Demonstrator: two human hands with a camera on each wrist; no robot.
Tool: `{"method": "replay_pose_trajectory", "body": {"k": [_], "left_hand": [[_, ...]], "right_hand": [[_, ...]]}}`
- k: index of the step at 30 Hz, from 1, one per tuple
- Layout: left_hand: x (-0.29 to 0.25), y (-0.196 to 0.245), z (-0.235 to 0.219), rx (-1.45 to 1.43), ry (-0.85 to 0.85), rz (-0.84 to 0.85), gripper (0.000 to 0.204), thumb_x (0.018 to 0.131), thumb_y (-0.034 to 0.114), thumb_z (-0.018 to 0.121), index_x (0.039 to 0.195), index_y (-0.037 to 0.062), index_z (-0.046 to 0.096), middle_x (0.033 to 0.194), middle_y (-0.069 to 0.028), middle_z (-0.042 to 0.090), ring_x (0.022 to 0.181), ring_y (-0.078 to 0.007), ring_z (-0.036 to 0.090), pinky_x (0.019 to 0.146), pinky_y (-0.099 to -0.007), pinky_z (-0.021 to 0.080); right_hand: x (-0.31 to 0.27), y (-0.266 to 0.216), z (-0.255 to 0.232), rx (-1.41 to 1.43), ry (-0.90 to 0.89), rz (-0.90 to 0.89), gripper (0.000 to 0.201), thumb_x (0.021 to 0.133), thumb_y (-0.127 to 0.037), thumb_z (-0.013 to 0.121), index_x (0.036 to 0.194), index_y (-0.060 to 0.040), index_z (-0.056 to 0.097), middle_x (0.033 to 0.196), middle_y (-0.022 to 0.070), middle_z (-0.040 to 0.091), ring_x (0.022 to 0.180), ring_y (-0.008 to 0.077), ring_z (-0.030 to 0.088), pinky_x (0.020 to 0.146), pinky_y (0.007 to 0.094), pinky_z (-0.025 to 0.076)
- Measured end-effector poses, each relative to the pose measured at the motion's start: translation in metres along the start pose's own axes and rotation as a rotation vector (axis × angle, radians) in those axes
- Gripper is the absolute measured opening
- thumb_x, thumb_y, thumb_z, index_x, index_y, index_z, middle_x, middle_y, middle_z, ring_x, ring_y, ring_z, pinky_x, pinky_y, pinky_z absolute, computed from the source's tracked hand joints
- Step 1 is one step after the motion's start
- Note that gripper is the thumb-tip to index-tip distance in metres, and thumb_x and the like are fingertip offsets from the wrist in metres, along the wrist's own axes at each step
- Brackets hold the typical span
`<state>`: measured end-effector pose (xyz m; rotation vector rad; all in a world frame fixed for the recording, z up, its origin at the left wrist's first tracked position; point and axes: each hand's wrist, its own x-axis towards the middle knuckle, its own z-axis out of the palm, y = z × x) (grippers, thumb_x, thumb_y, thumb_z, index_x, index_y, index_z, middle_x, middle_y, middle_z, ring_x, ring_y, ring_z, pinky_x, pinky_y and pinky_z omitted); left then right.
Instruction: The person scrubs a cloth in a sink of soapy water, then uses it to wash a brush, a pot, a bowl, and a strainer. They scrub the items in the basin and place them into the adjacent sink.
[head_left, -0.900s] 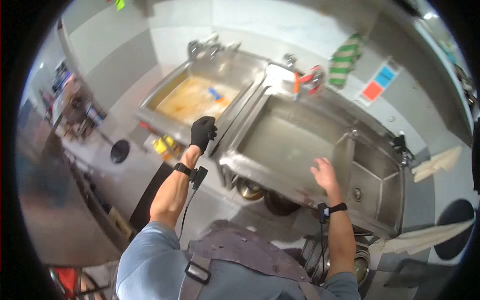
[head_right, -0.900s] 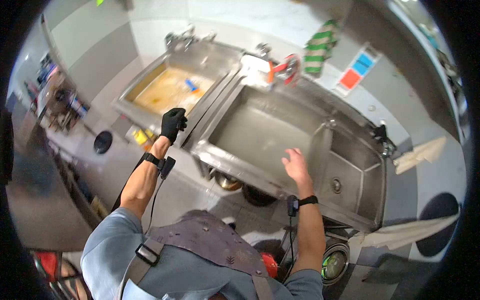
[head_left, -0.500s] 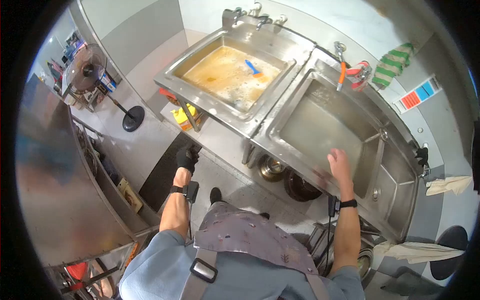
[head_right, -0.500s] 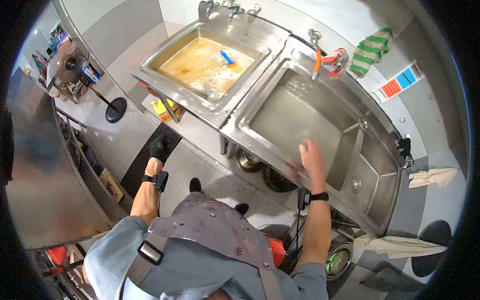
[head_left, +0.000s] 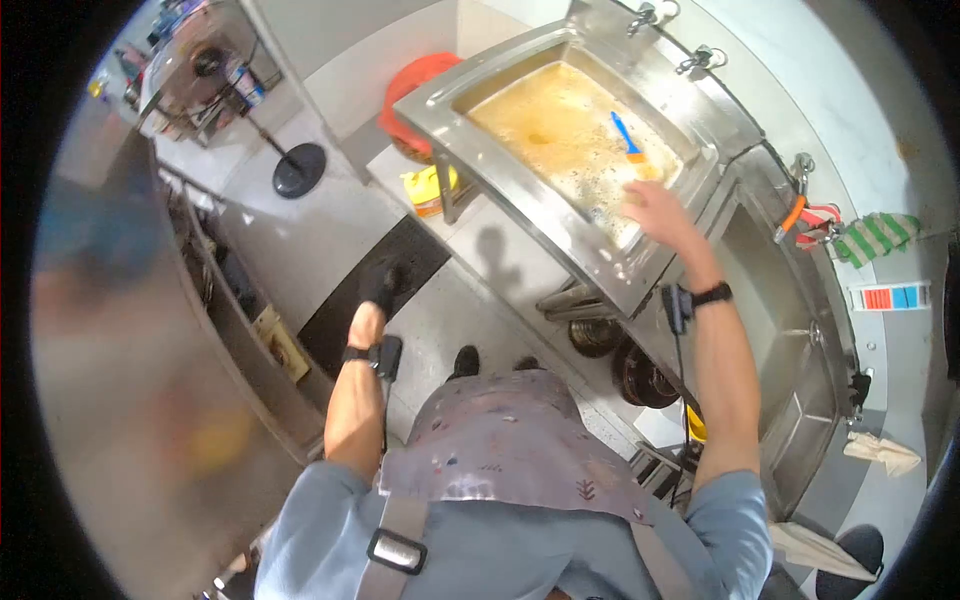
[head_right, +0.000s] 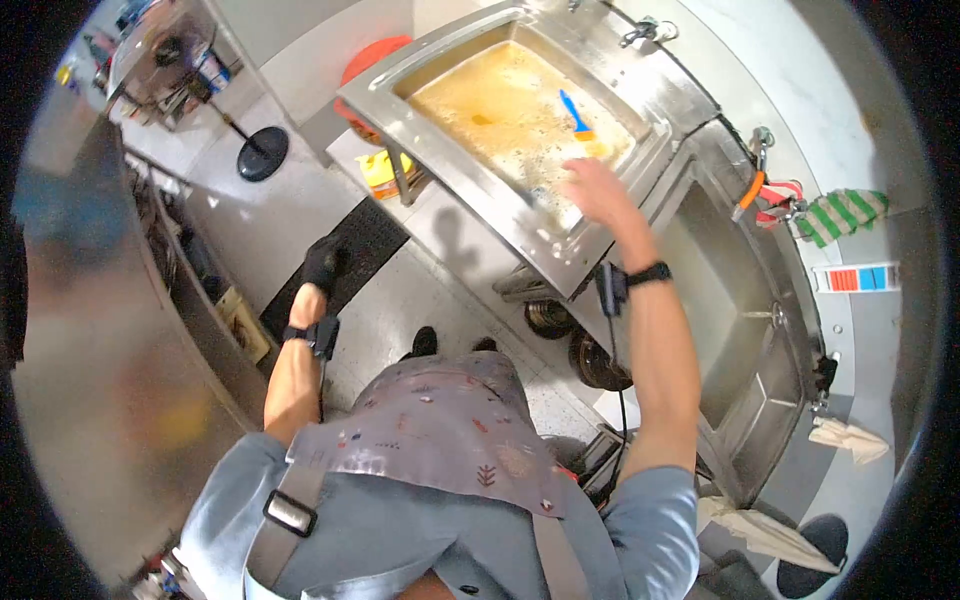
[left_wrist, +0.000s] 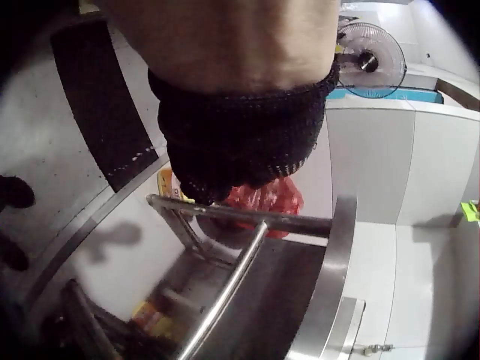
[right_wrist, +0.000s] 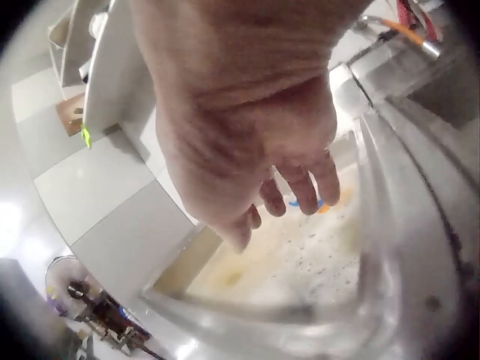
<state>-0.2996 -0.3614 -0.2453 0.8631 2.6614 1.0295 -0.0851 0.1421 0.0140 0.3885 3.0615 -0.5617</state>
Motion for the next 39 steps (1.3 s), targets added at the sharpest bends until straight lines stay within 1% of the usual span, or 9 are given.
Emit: {"method": "replay_pose_trajectory", "body": {"k": [2, 6, 10, 12, 18, 22, 32, 34, 39], "left_hand": [[-0.008, -0.016, -0.013, 0.257, 0.252, 0.314, 0.021, 0.088, 0.017, 0.058, 0.099, 0.0051, 0.072, 0.101, -0.0193, 0.071, 0.090, -0.0353, 0.066, 0.080, -0.0420, 0.052], [-0.013, -0.045, -0.010, -0.646, 0.145, -0.361, 0.025, 0.097, 0.015, 0.055, 0.112, 0.0031, 0.071, 0.103, -0.0087, 0.072, 0.090, -0.0256, 0.067, 0.083, -0.0366, 0.054], [-0.006, -0.038, -0.026, -0.740, 0.187, -0.529, 0.026, 0.097, 0.014, 0.056, 0.116, 0.0035, 0.070, 0.103, -0.0072, 0.072, 0.092, -0.0221, 0.067, 0.084, -0.0354, 0.054], [0.009, -0.038, -0.038, -0.860, 0.152, -0.602, 0.023, 0.098, 0.016, 0.058, 0.108, -0.0003, 0.071, 0.098, -0.0059, 0.070, 0.082, -0.0184, 0.065, 0.072, -0.0329, 0.053], [0.096, 0.019, -0.064, -0.373, 0.290, -0.081, 0.022, 0.097, 0.017, 0.060, 0.109, 0.0016, 0.070, 0.096, -0.0107, 0.071, 0.077, -0.0197, 0.066, 0.069, -0.0319, 0.053], [0.180, 0.123, -0.100, -0.914, 0.246, -0.551, 0.025, 0.096, 0.023, 0.066, 0.110, 0.0021, 0.069, 0.083, -0.0090, 0.070, 0.067, -0.0182, 0.066, 0.060, -0.0305, 0.052], [0.387, 0.256, -0.060, -0.625, -0.492, 0.017, 0.027, 0.097, 0.024, 0.067, 0.111, 0.0010, 0.069, 0.089, -0.0046, 0.069, 0.072, -0.0103, 0.063, 0.066, -0.0273, 0.053], [0.428, 0.257, -0.024, -0.151, -0.420, 0.442, 0.041, 0.092, 0.029, 0.070, 0.120, -0.0001, 0.068, 0.113, -0.0168, 0.072, 0.099, -0.0258, 0.070, 0.089, -0.0360, 0.054], [0.507, 0.254, 0.092, 0.203, -0.658, 0.491, 0.076, 0.088, 0.053, 0.065, 0.143, 0.0019, 0.051, 0.143, -0.0220, 0.055, 0.131, -0.0338, 0.054, 0.110, -0.0412, 0.041]], "right_hand": [[0.048, 0.009, 0.015, 0.102, -0.074, 0.115, 0.057, 0.087, -0.032, 0.068, 0.133, 0.0003, 0.058, 0.135, 0.0229, 0.060, 0.125, 0.0363, 0.056, 0.102, 0.0434, 0.046], [0.096, 0.018, 0.035, 0.479, -0.134, 0.811, 0.067, 0.088, -0.038, 0.070, 0.141, -0.0015, 0.053, 0.150, 0.0213, 0.048, 0.138, 0.0358, 0.046, 0.107, 0.0487, 0.043], [0.125, 0.027, 0.078, 0.796, -0.277, 0.861, 0.074, 0.084, -0.038, 0.079, 0.138, 0.0042, 0.053, 0.143, 0.0212, 0.054, 0.133, 0.0314, 0.049, 0.106, 0.0502, 0.041], [0.139, 0.079, 0.143, 1.221, -0.272, 0.413, 0.052, 0.086, -0.033, 0.077, 0.123, 0.0011, 0.065, 0.117, 0.0151, 0.069, 0.109, 0.0238, 0.062, 0.092, 0.0405, 0.050], [0.234, 0.126, 0.204, 0.795, -0.485, 0.451, 0.028, 0.083, -0.022, 0.068, 0.100, 0.0006, 0.068, 0.087, 0.0122, 0.066, 0.072, 0.0230, 0.059, 0.059, 0.0413, 0.048], [0.252, 0.048, 0.131, 0.706, -0.417, 0.489, 0.033, 0.082, -0.007, 0.066, 0.115, -0.0006, 0.064, 0.090, 0.0099, 0.063, 0.078, 0.0208, 0.058, 0.058, 0.0377, 0.047], [0.261, 0.113, 0.055, 0.064, -0.101, 0.510, 0.077, 0.081, -0.021, 0.078, 0.147, -0.0014, 0.043, 0.138, 0.0224, 0.056, 0.126, 0.0383, 0.054, 0.104, 0.0460, 0.045], [0.241, 0.115, 0.042, -0.087, -0.023, 0.639, 0.089, 0.080, -0.026, 0.081, 0.152, -0.0031, 0.034, 0.153, 0.0256, 0.040, 0.139, 0.0424, 0.043, 0.112, 0.0493, 0.040], [0.207, 0.152, 0.084, 0.047, 0.055, 0.792, 0.105, 0.082, -0.039, 0.079, 0.160, -0.0090, 0.015, 0.159, 0.0205, 0.034, 0.140, 0.0415, 0.043, 0.115, 0.0524, 0.036]]}}
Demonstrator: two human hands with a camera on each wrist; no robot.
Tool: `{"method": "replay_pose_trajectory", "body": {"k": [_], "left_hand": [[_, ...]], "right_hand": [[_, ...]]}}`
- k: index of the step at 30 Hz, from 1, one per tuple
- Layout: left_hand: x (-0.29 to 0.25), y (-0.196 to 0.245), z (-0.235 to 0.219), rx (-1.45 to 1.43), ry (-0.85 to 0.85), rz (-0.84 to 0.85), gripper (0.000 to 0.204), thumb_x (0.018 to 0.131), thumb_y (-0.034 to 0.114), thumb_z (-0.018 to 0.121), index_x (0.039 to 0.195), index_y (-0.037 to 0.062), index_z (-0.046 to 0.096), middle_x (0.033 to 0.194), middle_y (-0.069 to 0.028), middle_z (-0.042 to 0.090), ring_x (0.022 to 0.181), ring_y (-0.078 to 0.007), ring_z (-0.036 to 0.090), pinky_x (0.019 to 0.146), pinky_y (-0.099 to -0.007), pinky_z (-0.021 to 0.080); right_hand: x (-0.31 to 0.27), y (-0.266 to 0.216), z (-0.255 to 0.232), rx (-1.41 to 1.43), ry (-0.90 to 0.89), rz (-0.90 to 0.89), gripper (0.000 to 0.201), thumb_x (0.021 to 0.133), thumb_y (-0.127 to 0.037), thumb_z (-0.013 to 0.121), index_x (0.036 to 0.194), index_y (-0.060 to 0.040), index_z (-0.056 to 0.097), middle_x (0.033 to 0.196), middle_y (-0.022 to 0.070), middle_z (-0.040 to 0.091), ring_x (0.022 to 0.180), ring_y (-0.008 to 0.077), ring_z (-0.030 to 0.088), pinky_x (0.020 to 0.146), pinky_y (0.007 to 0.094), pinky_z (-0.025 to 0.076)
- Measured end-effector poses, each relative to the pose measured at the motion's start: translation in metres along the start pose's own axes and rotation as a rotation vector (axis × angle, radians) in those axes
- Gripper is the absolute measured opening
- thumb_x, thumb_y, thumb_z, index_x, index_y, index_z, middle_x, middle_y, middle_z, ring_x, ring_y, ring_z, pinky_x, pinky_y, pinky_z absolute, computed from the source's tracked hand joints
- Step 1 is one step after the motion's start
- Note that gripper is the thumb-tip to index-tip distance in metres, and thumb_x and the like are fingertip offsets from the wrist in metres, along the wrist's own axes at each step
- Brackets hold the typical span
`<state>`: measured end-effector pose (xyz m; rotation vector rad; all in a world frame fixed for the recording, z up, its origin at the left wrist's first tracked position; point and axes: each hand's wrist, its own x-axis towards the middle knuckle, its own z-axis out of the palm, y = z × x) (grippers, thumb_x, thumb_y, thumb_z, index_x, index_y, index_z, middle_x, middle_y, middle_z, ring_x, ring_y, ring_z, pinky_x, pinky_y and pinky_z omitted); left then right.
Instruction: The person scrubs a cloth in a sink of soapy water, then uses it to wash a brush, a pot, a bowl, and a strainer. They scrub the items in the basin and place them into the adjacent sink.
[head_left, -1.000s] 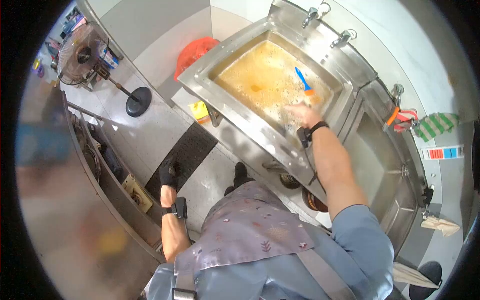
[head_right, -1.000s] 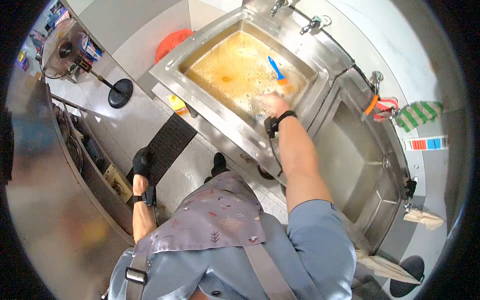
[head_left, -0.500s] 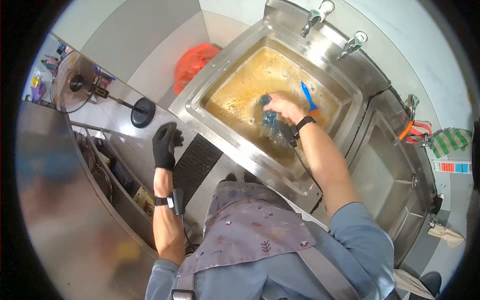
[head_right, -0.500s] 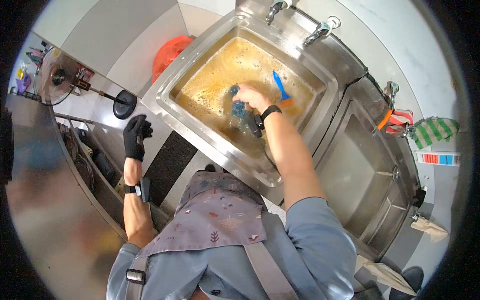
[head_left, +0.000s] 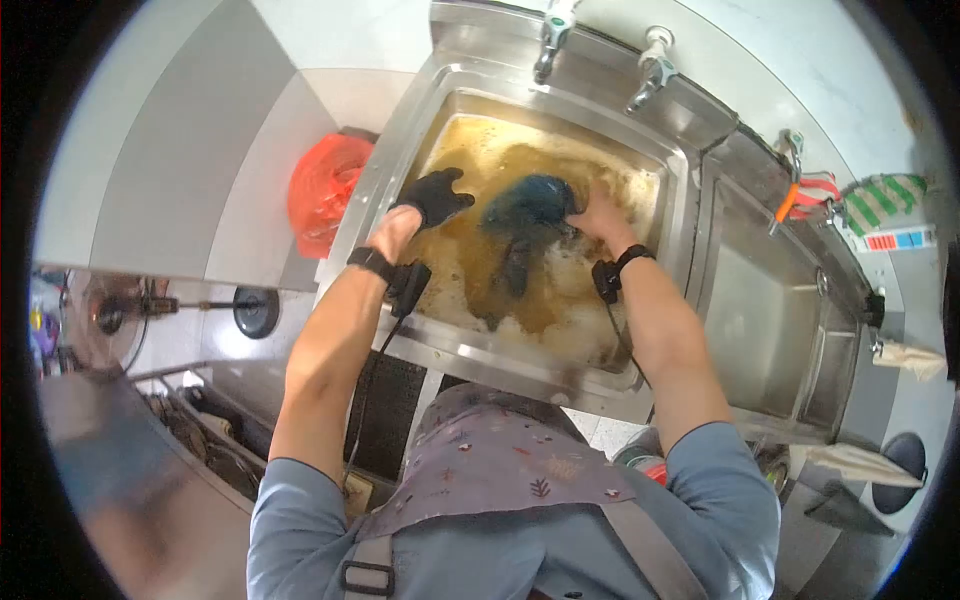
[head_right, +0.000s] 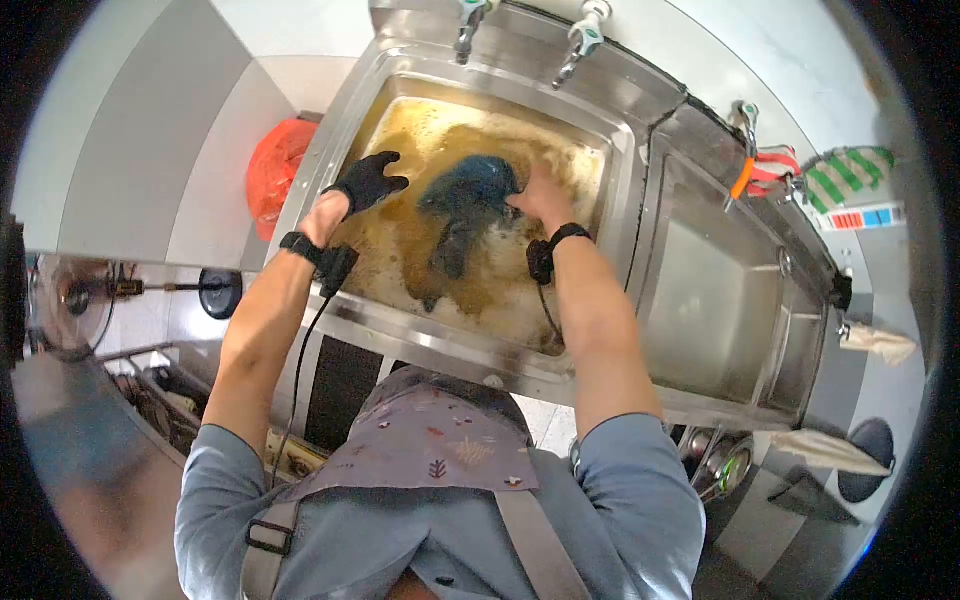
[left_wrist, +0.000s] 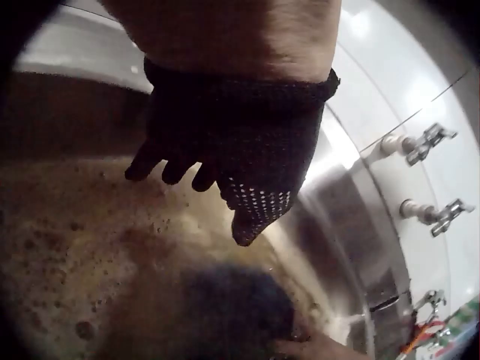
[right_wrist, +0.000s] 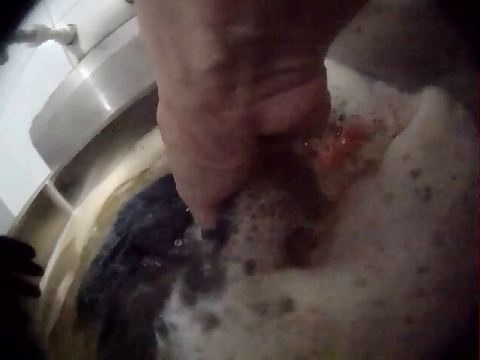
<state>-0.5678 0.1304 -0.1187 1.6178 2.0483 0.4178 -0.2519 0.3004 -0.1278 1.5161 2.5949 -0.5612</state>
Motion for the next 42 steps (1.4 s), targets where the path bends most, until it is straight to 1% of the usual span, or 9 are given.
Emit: {"method": "replay_pose_trajectory", "body": {"k": [6, 9, 12, 16, 21, 28, 31, 34, 42], "left_hand": [[0.052, -0.008, 0.049, 0.114, -0.107, -0.172, 0.087, 0.086, 0.062, 0.062, 0.149, 0.0055, 0.043, 0.152, -0.0184, 0.046, 0.141, -0.0325, 0.043, 0.118, -0.0438, 0.032], [0.048, -0.020, 0.061, 0.158, -0.228, -0.257, 0.083, 0.086, 0.059, 0.062, 0.147, 0.0054, 0.045, 0.150, -0.0179, 0.048, 0.139, -0.0321, 0.045, 0.116, -0.0432, 0.033], [0.046, -0.029, 0.073, 0.225, -0.336, -0.247, 0.079, 0.087, 0.057, 0.062, 0.145, 0.0054, 0.047, 0.147, -0.0173, 0.050, 0.137, -0.0318, 0.046, 0.114, -0.0427, 0.034], [0.040, -0.035, 0.083, 0.258, -0.401, -0.188, 0.074, 0.088, 0.054, 0.062, 0.142, 0.0053, 0.049, 0.144, -0.0166, 0.052, 0.133, -0.0313, 0.048, 0.112, -0.0420, 0.036], [0.039, -0.035, 0.089, 0.258, -0.447, -0.103, 0.067, 0.089, 0.050, 0.061, 0.138, 0.0053, 0.052, 0.140, -0.0158, 0.054, 0.129, -0.0307, 0.050, 0.109, -0.0412, 0.038], [0.039, -0.035, 0.076, 0.249, -0.467, -0.009, 0.058, 0.090, 0.044, 0.061, 0.133, 0.0052, 0.056, 0.135, -0.0145, 0.058, 0.123, -0.0299, 0.053, 0.106, -0.0399, 0.040], [0.039, -0.029, 0.072, 0.290, -0.474, -0.009, 0.054, 0.091, 0.042, 0.061, 0.130, 0.0051, 0.058, 0.132, -0.0140, 0.059, 0.121, -0.0295, 0.055, 0.104, -0.0394, 0.041], [0.033, -0.025, 0.070, 0.336, -0.487, -0.010, 0.051, 0.091, 0.039, 0.061, 0.128, 0.0051, 0.059, 0.130, -0.0135, 0.061, 0.118, -0.0292, 0.056, 0.102, -0.0389, 0.042], [0.012, -0.052, 0.078, 0.501, -0.539, 0.092, 0.041, 0.093, 0.033, 0.060, 0.122, 0.0050, 0.064, 0.124, -0.0121, 0.065, 0.112, -0.0282, 0.060, 0.098, -0.0375, 0.045]], "right_hand": [[-0.030, -0.001, 0.015, 0.495, -0.554, 0.334, 0.059, 0.086, -0.044, 0.070, 0.125, -0.0004, 0.061, 0.114, 0.0211, 0.067, 0.111, 0.0322, 0.062, 0.093, 0.0431, 0.049], [-0.052, -0.010, 0.047, 0.928, -0.433, 0.157, 0.052, 0.085, -0.046, 0.067, 0.108, 0.0006, 0.073, 0.108, 0.0152, 0.073, 0.095, 0.0214, 0.063, 0.078, 0.0409, 0.050], [-0.027, -0.009, 0.109, 0.472, -0.337, 0.073, 0.048, 0.086, -0.041, 0.065, 0.108, 0.0018, 0.070, 0.096, 0.0121, 0.072, 0.077, 0.0225, 0.060, 0.066, 0.0421, 0.049], [-0.020, -0.028, 0.121, 0.657, -0.539, 0.374, 0.041, 0.089, -0.040, 0.064, 0.091, 0.0009, 0.063, 0.096, 0.0069, 0.058, 0.087, 0.0196, 0.048, 0.072, 0.0399, 0.045], [-0.001, -0.047, 0.134, 0.660, -0.550, 0.080, 0.037, 0.084, -0.031, 0.069, 0.083, 0.0057, 0.063, 0.075, 0.0089, 0.056, 0.073, 0.0213, 0.051, 0.060, 0.0395, 0.045], [-0.019, -0.083, -0.002, 0.472, -0.576, 0.122, 0.055, 0.084, -0.035, 0.072, 0.112, 0.0104, 0.061, 0.105, 0.0163, 0.066, 0.089, 0.0231, 0.062, 0.069, 0.0399, 0.051], [-0.033, -0.074, -0.006, 0.830, -0.426, 0.162, 0.065, 0.087, -0.039, 0.070, 0.130, 0.0076, 0.054, 0.127, 0.0208, 0.063, 0.108, 0.0278, 0.063, 0.086, 0.0404, 0.053], [-0.028, -0.052, 0.029, 0.380, 0.014, -0.031, 0.059, 0.092, -0.042, 0.064, 0.132, 0.0004, 0.057, 0.131, 0.0213, 0.063, 0.120, 0.0353, 0.061, 0.101, 0.0426, 0.048], [-0.123, -0.044, -0.011, -0.532, -0.550, 0.008, 0.049, 0.089, -0.049, 0.062, 0.126, -0.0177, 0.069, 0.132, 0.0072, 0.066, 0.126, 0.0356, 0.058, 0.101, 0.0773, 0.031]]}}
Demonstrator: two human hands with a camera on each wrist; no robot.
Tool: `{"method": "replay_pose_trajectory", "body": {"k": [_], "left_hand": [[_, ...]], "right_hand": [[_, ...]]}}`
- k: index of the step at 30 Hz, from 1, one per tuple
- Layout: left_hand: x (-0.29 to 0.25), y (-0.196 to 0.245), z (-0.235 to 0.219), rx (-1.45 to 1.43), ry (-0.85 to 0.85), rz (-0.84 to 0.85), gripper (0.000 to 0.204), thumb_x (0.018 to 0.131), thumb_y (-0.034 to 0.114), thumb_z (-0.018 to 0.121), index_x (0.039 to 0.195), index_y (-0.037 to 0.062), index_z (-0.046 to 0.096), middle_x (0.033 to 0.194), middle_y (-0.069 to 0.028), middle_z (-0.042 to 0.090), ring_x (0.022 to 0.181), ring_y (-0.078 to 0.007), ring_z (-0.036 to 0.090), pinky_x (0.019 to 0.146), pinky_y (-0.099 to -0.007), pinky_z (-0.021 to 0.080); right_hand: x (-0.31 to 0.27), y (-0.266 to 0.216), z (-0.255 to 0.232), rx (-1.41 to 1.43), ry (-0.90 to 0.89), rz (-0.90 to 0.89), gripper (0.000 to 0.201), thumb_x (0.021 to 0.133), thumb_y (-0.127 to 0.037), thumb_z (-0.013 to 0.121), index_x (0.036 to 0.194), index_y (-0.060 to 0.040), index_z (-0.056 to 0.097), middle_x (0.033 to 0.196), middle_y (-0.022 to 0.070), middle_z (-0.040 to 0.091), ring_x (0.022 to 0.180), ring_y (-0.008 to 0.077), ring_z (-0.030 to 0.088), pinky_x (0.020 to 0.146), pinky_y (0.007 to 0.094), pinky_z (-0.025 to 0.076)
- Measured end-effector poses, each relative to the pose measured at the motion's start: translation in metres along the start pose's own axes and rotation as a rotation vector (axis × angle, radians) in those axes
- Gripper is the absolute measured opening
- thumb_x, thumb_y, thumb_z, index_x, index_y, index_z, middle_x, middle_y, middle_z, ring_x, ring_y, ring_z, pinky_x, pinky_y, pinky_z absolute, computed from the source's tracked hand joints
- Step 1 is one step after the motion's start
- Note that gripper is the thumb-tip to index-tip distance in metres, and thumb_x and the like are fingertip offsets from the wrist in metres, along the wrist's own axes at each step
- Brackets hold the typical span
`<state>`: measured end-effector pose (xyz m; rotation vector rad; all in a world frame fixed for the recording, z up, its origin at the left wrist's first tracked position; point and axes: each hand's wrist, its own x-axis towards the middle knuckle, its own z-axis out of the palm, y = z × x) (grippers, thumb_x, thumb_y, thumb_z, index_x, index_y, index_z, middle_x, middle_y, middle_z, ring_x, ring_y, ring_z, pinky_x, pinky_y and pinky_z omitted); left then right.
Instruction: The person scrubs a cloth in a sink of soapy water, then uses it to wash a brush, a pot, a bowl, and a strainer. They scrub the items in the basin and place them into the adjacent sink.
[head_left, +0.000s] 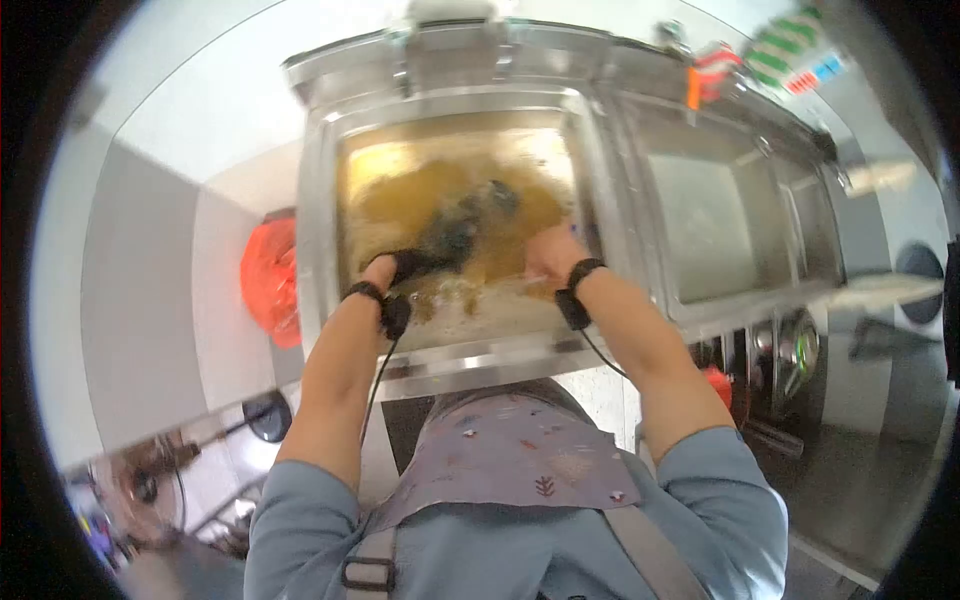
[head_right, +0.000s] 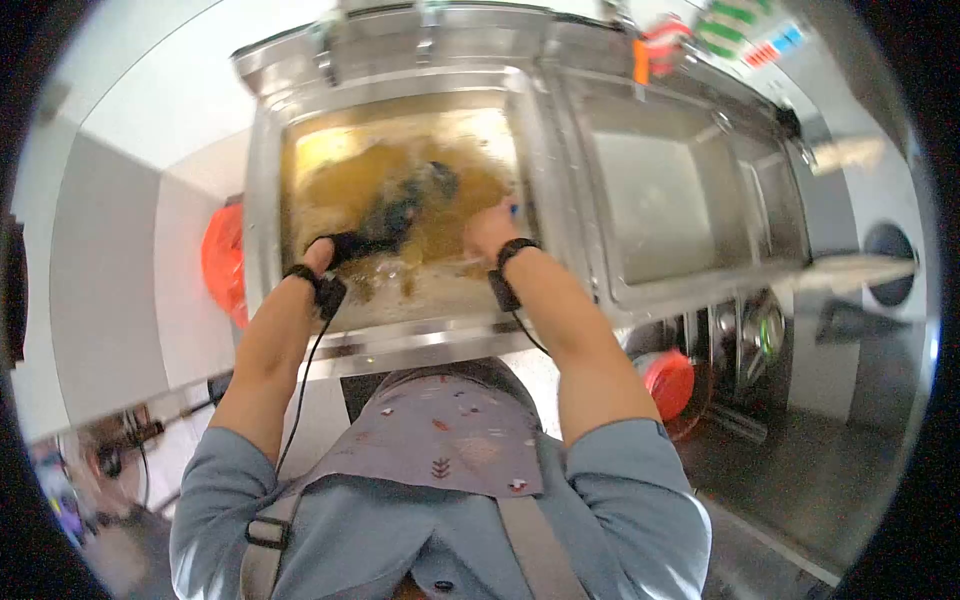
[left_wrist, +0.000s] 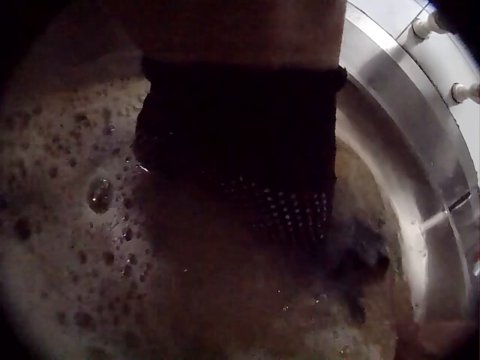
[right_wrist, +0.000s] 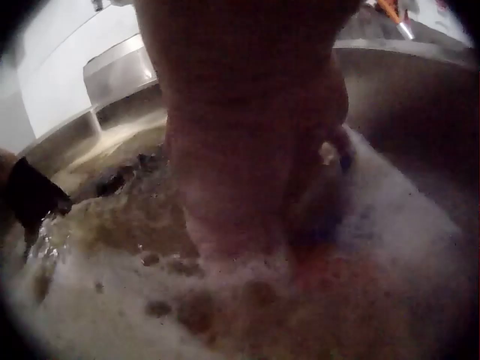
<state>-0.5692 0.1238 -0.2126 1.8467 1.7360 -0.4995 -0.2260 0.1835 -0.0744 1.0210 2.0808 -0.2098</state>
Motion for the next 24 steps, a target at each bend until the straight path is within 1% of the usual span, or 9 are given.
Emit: {"method": "replay_pose_trajectory", "body": {"k": [3, 6, 9, 11, 13, 16, 18, 20, 24], "left_hand": [[0.009, 0.004, 0.007, 0.067, -0.016, 0.121, 0.037, 0.093, 0.031, 0.060, 0.120, 0.0049, 0.066, 0.121, -0.0116, 0.067, 0.109, -0.0279, 0.061, 0.097, -0.0370, 0.047], [0.008, 0.012, 0.004, 0.119, -0.062, 0.202, 0.034, 0.094, 0.028, 0.060, 0.118, 0.0049, 0.067, 0.119, -0.0110, 0.068, 0.107, -0.0275, 0.062, 0.095, -0.0364, 0.048], [0.000, 0.022, 0.001, 0.211, -0.088, 0.268, 0.031, 0.094, 0.026, 0.060, 0.115, 0.0049, 0.069, 0.117, -0.0105, 0.070, 0.104, -0.0272, 0.064, 0.093, -0.0359, 0.049], [-0.005, 0.021, 0.005, 0.335, -0.088, 0.324, 0.029, 0.095, 0.024, 0.060, 0.114, 0.0048, 0.070, 0.115, -0.0102, 0.071, 0.103, -0.0269, 0.065, 0.092, -0.0356, 0.050], [-0.014, 0.025, -0.005, 0.615, -0.063, 0.424, 0.028, 0.095, 0.023, 0.060, 0.112, 0.0048, 0.071, 0.113, -0.0098, 0.072, 0.101, -0.0267, 0.066, 0.091, -0.0352, 0.050], [-0.027, 0.042, -0.027, 0.730, 0.024, 0.499, 0.025, 0.095, 0.020, 0.060, 0.110, 0.0048, 0.073, 0.111, -0.0093, 0.074, 0.099, -0.0263, 0.067, 0.090, -0.0347, 0.051], [-0.045, 0.087, -0.051, -0.241, 0.025, 0.336, 0.037, 0.099, 0.023, 0.049, 0.127, 0.0072, 0.067, 0.127, -0.0095, 0.069, 0.115, -0.0220, 0.064, 0.102, -0.0337, 0.047], [-0.032, 0.088, -0.050, -0.202, 0.042, 0.336, 0.037, 0.098, 0.023, 0.050, 0.126, 0.0075, 0.067, 0.127, -0.0097, 0.069, 0.116, -0.0229, 0.064, 0.102, -0.0343, 0.047], [0.017, 0.074, -0.037, -0.023, 0.103, 0.408, 0.036, 0.096, 0.026, 0.055, 0.125, 0.0088, 0.069, 0.128, -0.0104, 0.068, 0.119, -0.0266, 0.063, 0.102, -0.0367, 0.048]], "right_hand": [[-0.010, -0.013, 0.027, -0.101, -0.163, -0.031, 0.040, 0.094, -0.038, 0.061, 0.128, -0.0197, 0.069, 0.135, 0.0034, 0.065, 0.128, 0.0384, 0.056, 0.099, 0.0800, 0.030], [-0.020, -0.002, 0.031, 0.109, -0.145, 0.057, 0.043, 0.090, -0.040, 0.066, 0.127, -0.0183, 0.070, 0.134, 0.0030, 0.066, 0.127, 0.0341, 0.058, 0.104, 0.0688, 0.037], [-0.045, 0.017, 0.004, 0.255, -0.321, -0.115, 0.044, 0.086, -0.044, 0.071, 0.121, -0.0178, 0.073, 0.128, 0.0052, 0.069, 0.118, 0.0271, 0.064, 0.101, 0.0503, 0.048], [-0.072, 0.024, -0.011, 0.563, -0.317, -0.141, 0.031, 0.080, -0.041, 0.074, 0.099, -0.0163, 0.079, 0.104, 0.0081, 0.074, 0.093, 0.0224, 0.069, 0.079, 0.0379, 0.053], [0.004, 0.039, 0.022, 0.540, -0.290, -0.259, 0.032, 0.078, -0.042, 0.075, 0.092, -0.0141, 0.079, 0.097, 0.0076, 0.073, 0.085, 0.0229, 0.067, 0.074, 0.0381, 0.053], [-0.011, 0.047, 0.006, 0.520, -0.282, -0.142, 0.033, 0.079, -0.038, 0.075, 0.097, -0.0104, 0.077, 0.097, 0.0093, 0.074, 0.085, 0.0260, 0.068, 0.069, 0.0383, 0.053], [-0.010, 0.046, 0.008, 0.343, -0.188, -0.229, 0.031, 0.080, -0.033, 0.073, 0.099, -0.0083, 0.076, 0.099, 0.0115, 0.075, 0.086, 0.0289, 0.070, 0.068, 0.0404, 0.054], [0.017, 0.034, 0.033, 0.056, -0.051, -0.228, 0.023, 0.083, -0.024, 0.069, 0.097, -0.0071, 0.077, 0.104, 0.0127, 0.075, 0.093, 0.0325, 0.072, 0.073, 0.0440, 0.056], [-0.011, 0.025, 0.024, 0.105, 0.182, -0.040, 0.023, 0.087, -0.010, 0.061, 0.101, -0.0050, 0.077, 0.108, 0.0158, 0.074, 0.101, 0.0350, 0.072, 0.080, 0.0454, 0.057]]}}
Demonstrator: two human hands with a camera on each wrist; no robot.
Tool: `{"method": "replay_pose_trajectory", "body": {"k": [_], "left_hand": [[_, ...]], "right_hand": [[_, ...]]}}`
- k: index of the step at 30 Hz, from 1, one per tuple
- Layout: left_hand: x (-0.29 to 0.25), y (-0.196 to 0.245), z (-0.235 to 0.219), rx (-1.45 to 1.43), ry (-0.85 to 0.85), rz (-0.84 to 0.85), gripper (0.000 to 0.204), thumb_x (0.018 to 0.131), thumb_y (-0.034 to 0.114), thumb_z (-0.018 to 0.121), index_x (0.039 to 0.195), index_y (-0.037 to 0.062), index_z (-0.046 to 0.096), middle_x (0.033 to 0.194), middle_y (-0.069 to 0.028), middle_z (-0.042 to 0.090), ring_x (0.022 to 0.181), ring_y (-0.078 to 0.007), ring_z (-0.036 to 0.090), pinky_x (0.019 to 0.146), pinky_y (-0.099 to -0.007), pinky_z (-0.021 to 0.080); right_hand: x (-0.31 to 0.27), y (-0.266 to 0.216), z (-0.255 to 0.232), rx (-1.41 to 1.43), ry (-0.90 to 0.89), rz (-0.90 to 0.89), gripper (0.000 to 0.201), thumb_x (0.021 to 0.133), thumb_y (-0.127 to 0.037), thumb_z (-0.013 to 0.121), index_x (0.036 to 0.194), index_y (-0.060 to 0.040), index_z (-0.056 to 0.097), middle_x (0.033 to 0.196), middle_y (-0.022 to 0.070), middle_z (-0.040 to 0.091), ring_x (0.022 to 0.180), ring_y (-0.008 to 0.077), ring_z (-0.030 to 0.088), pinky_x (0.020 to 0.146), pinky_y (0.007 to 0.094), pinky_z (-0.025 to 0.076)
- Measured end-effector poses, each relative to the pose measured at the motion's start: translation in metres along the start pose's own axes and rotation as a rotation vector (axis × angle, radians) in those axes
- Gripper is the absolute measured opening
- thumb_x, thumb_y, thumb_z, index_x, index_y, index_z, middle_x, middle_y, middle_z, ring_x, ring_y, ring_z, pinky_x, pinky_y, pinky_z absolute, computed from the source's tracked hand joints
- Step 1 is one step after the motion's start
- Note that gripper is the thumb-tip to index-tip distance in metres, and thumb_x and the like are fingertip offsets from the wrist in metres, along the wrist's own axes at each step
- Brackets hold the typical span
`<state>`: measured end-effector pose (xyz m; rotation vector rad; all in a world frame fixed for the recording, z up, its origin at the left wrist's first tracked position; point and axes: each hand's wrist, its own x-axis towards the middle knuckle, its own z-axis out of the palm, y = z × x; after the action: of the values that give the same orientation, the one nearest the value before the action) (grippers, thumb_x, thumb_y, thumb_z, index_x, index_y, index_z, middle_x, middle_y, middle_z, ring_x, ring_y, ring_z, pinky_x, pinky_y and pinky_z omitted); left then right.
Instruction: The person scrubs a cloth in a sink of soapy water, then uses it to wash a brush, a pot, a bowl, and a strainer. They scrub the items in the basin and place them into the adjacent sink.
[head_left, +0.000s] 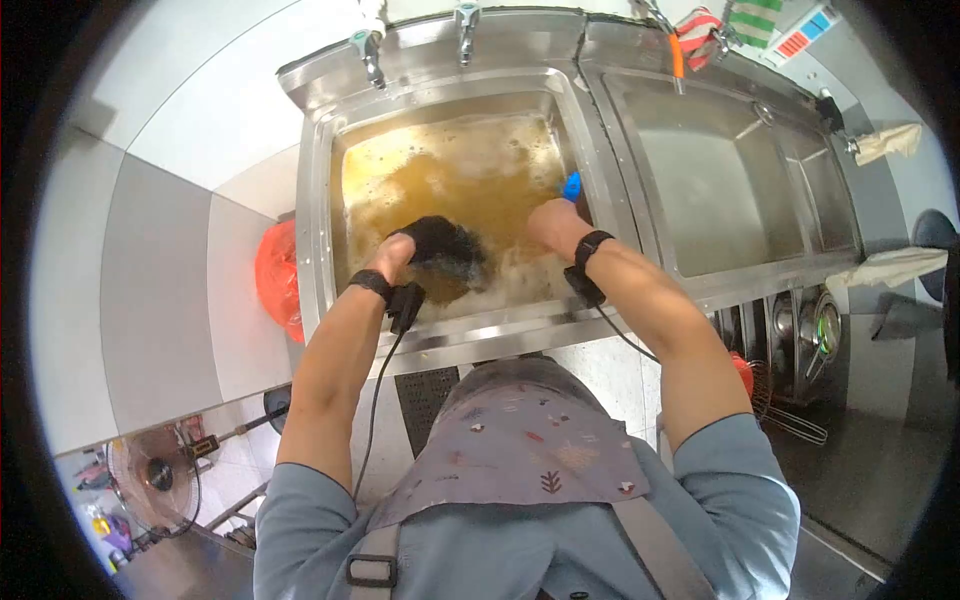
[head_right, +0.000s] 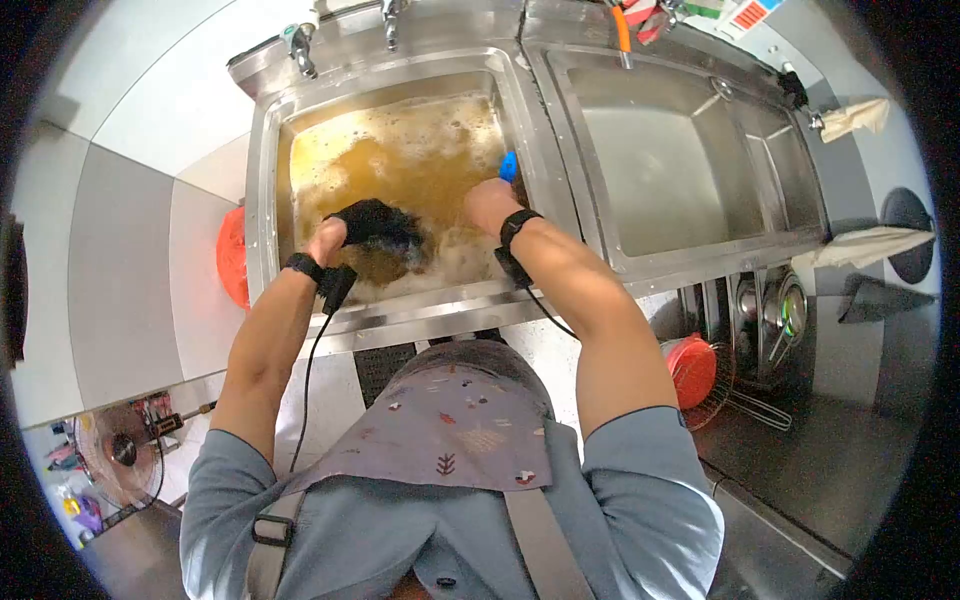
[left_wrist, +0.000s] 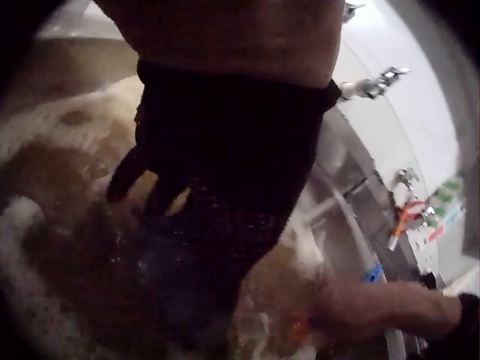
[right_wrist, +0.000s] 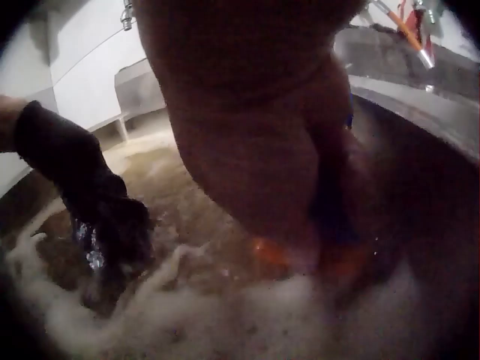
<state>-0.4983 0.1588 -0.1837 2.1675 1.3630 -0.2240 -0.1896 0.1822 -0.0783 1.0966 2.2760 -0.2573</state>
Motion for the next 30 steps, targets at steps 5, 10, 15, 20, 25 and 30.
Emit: {"method": "replay_pose_trajectory", "body": {"k": [5, 10, 15, 20, 25, 30], "left_hand": [[-0.036, 0.129, -0.117, 0.104, 0.144, -0.378, 0.039, 0.092, 0.035, 0.061, 0.117, 0.0064, 0.070, 0.121, -0.0179, 0.068, 0.118, -0.0387, 0.060, 0.101, -0.0458, 0.047], [0.032, 0.063, -0.035, -0.574, 0.552, 0.139, 0.050, 0.092, 0.045, 0.063, 0.120, 0.0036, 0.067, 0.123, -0.0242, 0.065, 0.113, -0.0380, 0.062, 0.095, -0.0454, 0.049], [0.018, 0.133, -0.056, -1.499, 0.606, -0.270, 0.047, 0.091, 0.042, 0.065, 0.120, 0.0059, 0.068, 0.123, -0.0227, 0.066, 0.109, -0.0349, 0.065, 0.091, -0.0422, 0.052], [0.049, 0.101, -0.029, -0.793, 0.667, -0.467, 0.037, 0.095, 0.035, 0.056, 0.108, 0.0043, 0.072, 0.110, -0.0224, 0.070, 0.101, -0.0389, 0.067, 0.084, -0.0443, 0.053], [0.079, 0.063, 0.010, -0.711, 0.444, -0.778, 0.033, 0.093, 0.035, 0.057, 0.109, 0.0107, 0.073, 0.111, -0.0178, 0.071, 0.100, -0.0380, 0.068, 0.086, -0.0434, 0.053], [0.083, 0.044, 0.041, -0.579, 0.463, -0.467, 0.033, 0.093, 0.036, 0.057, 0.109, 0.0123, 0.073, 0.110, -0.0169, 0.072, 0.099, -0.0378, 0.068, 0.086, -0.0428, 0.054]], "right_hand": [[0.004, 0.024, -0.029, 0.027, 0.017, -0.041, 0.024, 0.087, -0.018, 0.059, 0.095, -0.0015, 0.076, 0.099, 0.0193, 0.074, 0.094, 0.0378, 0.071, 0.079, 0.0472, 0.055], [0.014, 0.015, -0.053, 0.747, 0.207, 0.009, 0.025, 0.092, -0.024, 0.061, 0.096, -0.0011, 0.070, 0.079, 0.0139, 0.070, 0.070, 0.0272, 0.068, 0.058, 0.0422, 0.050], [0.024, -0.007, -0.027, 1.314, 0.006, -0.004, 0.027, 0.099, -0.030, 0.055, 0.099, -0.0060, 0.067, 0.072, 0.0042, 0.064, 0.056, 0.0134, 0.057, 0.046, 0.0312, 0.042], [0.010, -0.020, -0.026, 1.139, -0.056, 0.028, 0.031, 0.097, -0.034, 0.057, 0.095, -0.0042, 0.066, 0.068, 0.0055, 0.065, 0.051, 0.0162, 0.056, 0.046, 0.0328, 0.043], [-0.002, -0.025, -0.033, 0.967, -0.170, -0.018, 0.035, 0.094, -0.038, 0.060, 0.096, -0.0042, 0.067, 0.066, 0.0075, 0.067, 0.054, 0.0189, 0.062, 0.050, 0.0349, 0.049], [0.038, -0.028, 0.026, 0.508, 0.476, 0.023, 0.031, 0.095, -0.030, 0.061, 0.097, 0.0007, 0.067, 0.070, 0.0168, 0.069, 0.055, 0.0252, 0.067, 0.052, 0.0394, 0.051]]}}
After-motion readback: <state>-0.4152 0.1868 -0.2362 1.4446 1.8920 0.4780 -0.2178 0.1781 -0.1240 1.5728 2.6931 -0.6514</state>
